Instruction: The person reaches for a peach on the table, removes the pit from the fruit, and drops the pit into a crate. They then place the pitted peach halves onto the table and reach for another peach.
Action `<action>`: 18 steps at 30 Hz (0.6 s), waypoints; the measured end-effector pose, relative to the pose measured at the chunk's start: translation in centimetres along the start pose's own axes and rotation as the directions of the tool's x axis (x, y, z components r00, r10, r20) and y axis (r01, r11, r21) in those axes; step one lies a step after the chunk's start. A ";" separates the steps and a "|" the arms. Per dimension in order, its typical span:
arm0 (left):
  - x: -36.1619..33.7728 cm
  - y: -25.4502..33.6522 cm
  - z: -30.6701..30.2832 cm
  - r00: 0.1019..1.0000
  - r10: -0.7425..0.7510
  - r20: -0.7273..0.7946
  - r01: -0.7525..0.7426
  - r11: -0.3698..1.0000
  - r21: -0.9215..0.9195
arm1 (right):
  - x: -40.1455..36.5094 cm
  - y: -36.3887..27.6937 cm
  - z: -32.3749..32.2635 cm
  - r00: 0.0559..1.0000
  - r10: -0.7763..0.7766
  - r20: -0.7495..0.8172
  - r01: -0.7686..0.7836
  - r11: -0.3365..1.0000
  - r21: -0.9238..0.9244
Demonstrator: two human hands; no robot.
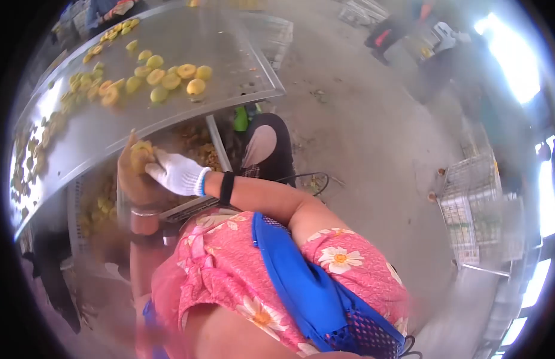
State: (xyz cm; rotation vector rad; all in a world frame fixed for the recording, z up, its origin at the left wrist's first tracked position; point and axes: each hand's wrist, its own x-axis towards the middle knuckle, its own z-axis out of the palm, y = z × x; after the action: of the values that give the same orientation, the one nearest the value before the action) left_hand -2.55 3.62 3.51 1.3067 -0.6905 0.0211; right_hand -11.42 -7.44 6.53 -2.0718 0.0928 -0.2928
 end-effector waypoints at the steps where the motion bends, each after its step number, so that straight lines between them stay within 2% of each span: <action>1: 0.1 0.4 0.0 0.999 0.028 0.027 -0.030 0.996 0.082 | 0.2 0.3 0.1 1.000 -0.019 0.000 0.019 1.000 0.013; 3: 0.9 0.8 -0.7 0.983 -0.172 0.060 0.179 0.975 -0.133 | 0.2 0.3 0.5 0.999 -0.046 -0.020 0.046 0.999 0.016; 6: 0.8 2.6 0.1 0.999 0.046 0.005 -0.045 0.953 0.300 | 0.2 -0.5 0.6 0.998 -0.053 -0.033 0.056 0.995 0.080; 8: 1.0 2.9 0.4 0.995 -0.075 -0.070 0.080 0.994 0.069 | 0.5 0.3 1.6 0.994 -0.090 -0.054 0.095 0.991 0.098; 10: 0.6 4.3 1.8 0.980 -0.099 -0.174 0.111 0.992 0.057 | 0.6 1.0 2.1 0.993 -0.109 -0.050 0.115 0.983 0.142; 11: 0.6 2.8 0.6 0.989 -0.116 -0.092 0.112 0.993 -0.047 | 0.2 0.5 1.6 0.988 -0.148 -0.047 0.154 0.977 0.149; 13: 0.6 1.8 -0.8 0.987 -0.155 -0.027 0.150 0.978 -0.146 | 0.3 1.2 1.8 0.984 -0.178 -0.016 0.178 0.970 0.163; 15: 0.5 2.5 0.2 0.991 -0.132 -0.030 0.125 0.977 -0.175 | 0.0 0.9 1.6 0.984 -0.180 -0.012 0.179 0.968 0.174; 18: 1.4 4.2 1.5 0.971 -0.204 -0.126 0.212 0.975 0.058 | -0.7 -0.9 -0.1 0.996 -0.040 0.083 0.022 0.978 0.209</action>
State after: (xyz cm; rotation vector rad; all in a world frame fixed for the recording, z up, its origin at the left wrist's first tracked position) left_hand -3.77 3.03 7.99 1.4294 -0.4517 -0.0469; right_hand -12.13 -6.95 7.18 -1.8766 -0.0221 -0.2214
